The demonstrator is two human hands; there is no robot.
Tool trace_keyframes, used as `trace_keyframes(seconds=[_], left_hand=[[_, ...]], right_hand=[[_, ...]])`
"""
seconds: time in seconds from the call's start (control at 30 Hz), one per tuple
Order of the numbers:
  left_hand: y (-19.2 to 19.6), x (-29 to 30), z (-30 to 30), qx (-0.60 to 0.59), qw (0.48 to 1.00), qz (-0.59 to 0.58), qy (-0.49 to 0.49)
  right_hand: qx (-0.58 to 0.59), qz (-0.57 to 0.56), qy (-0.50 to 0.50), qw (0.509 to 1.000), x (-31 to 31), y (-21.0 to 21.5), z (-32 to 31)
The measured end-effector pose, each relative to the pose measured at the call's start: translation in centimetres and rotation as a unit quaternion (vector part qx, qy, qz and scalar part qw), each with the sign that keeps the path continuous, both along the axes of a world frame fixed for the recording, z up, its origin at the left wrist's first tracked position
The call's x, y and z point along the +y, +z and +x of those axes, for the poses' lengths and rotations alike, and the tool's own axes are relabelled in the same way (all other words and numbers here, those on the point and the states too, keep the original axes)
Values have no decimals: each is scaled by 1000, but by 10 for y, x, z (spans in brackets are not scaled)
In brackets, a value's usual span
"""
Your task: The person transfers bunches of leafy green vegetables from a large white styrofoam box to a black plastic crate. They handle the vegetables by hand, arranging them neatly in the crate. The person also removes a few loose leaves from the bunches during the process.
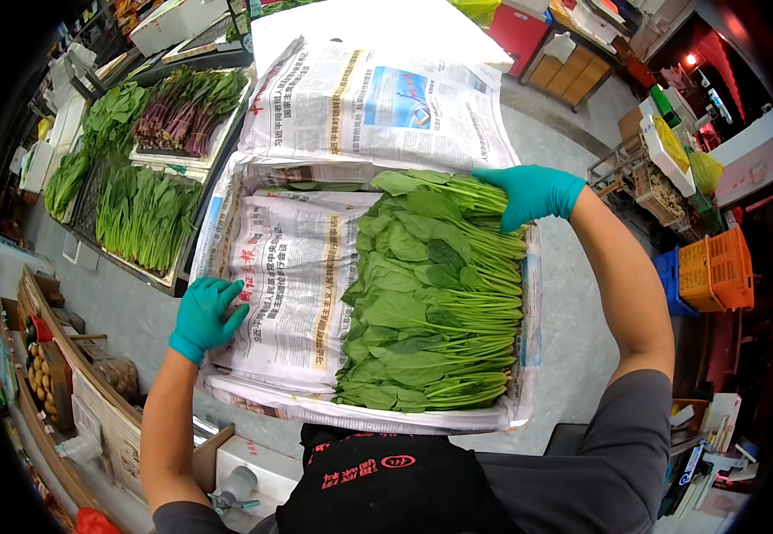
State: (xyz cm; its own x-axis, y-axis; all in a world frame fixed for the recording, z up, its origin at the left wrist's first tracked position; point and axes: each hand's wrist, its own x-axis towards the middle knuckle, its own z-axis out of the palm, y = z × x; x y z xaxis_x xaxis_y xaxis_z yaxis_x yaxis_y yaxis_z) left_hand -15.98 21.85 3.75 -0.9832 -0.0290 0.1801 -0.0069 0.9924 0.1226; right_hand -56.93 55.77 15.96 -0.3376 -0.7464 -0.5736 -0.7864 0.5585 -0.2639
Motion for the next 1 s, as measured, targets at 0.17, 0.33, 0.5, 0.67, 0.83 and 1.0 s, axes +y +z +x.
trace_keyframes(seconds=[0.17, 0.33, 0.5, 0.67, 0.83, 1.0], left_hand=[[-4, -3, 2, 30, 999, -6, -16], [-5, -5, 4, 17, 1000, -5, -17], [-7, -5, 5, 2, 1000, 9, -14], [-7, -6, 10, 1, 1000, -7, -10], [-2, -5, 12, -22, 1000, -12, -2], [1, -10, 16, 12, 995, 94, 33]], right_hand=[[9, 19, -31, 999, -19, 34, 7], [21, 12, -25, 999, -33, 52, 7], [18, 20, -40, 999, -43, 82, -7], [65, -9, -81, 995, -62, 150, 7], [-32, -144, -109, 983, -60, 199, 12], [-185, -249, -105, 945, -77, 210, 54]])
